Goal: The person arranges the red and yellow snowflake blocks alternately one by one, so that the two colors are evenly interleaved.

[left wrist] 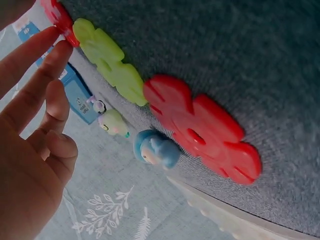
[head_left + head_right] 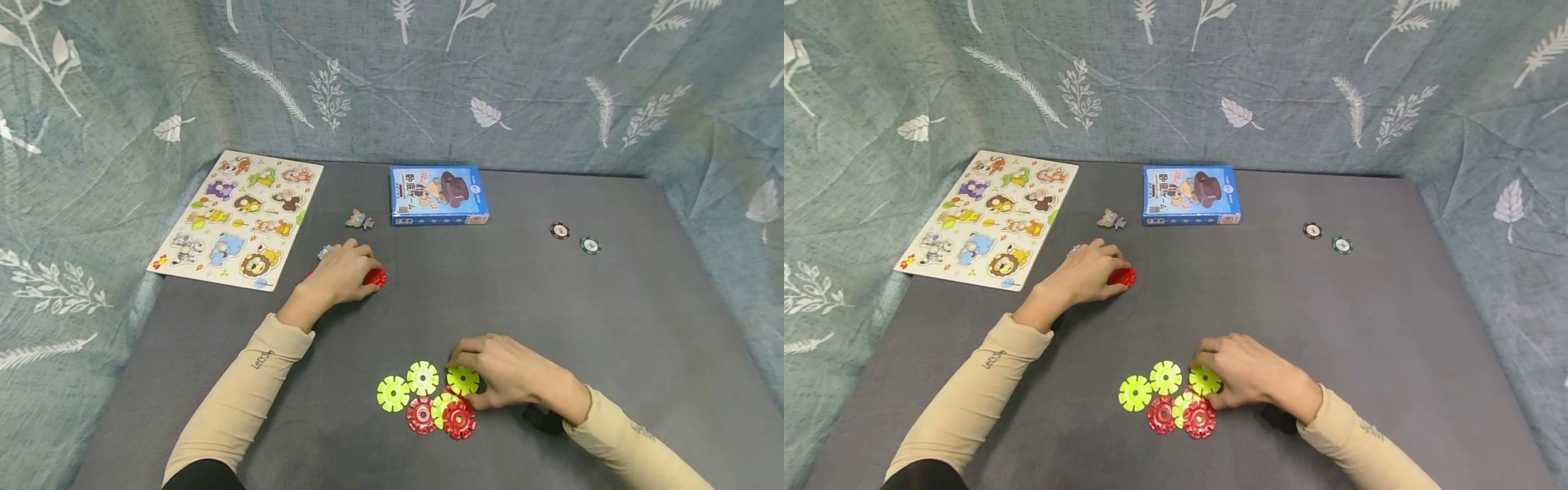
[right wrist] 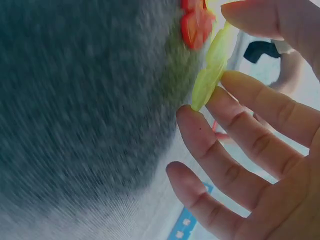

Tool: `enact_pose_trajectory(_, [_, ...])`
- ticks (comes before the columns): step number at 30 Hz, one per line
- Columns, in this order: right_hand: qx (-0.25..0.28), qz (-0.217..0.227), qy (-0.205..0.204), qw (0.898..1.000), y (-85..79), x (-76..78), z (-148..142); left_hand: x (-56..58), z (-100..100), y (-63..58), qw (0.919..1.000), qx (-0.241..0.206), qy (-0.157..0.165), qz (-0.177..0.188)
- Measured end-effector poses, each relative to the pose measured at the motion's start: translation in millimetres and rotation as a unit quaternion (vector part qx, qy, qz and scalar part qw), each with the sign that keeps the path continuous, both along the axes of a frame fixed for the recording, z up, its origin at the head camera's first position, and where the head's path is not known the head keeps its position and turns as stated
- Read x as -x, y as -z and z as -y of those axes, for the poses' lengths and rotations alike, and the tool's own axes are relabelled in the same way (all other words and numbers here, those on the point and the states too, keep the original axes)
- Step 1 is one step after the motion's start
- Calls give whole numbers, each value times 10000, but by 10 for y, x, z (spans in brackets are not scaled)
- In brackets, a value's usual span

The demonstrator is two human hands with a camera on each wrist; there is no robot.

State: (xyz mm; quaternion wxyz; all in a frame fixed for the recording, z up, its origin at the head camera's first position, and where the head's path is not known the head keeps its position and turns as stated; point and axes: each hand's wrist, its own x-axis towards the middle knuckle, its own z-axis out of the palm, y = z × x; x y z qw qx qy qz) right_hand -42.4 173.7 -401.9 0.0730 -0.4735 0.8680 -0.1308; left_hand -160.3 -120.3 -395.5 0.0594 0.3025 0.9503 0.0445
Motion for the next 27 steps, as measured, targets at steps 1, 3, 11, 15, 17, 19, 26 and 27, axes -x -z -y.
enact_pose_trajectory(1, [18, -53, 9, 10000, -11, 24, 3, -2, 0, 4, 10000, 16, 0, -16])
enact_pose_trajectory(3, [34, -208, 28, 9998, -38, 82, 7, -5, 3, 9, 10000, 51, 28, -66])
enact_pose_trajectory(11, [-28, -416, 503, 9979, -122, 437, 71, 0, 12, 19, 10000, -48, 31, -21])
enact_pose_trajectory(15, [-96, -201, 862, 9960, -106, 641, 161, 1, 0, 22, 10000, -19, -16, 73])
enact_pose_trajectory(17, [-122, -75, 1024, 9946, -84, 743, 218, -3, -8, 20, 9999, -17, -32, 98])
enact_pose_trajectory(19, [-160, 27, 1168, 9930, -60, 846, 287, -10, -14, 16, 9999, 4, -50, 89])
enact_pose_trajectory(26, [-221, 191, 1479, 9886, 5, 1178, 585, -21, -23, 8, 9999, 29, -88, 100])
enact_pose_trajectory(27, [-229, 214, 1487, 9884, 10, 1215, 627, -21, -23, 6, 9999, 35, -101, 123])
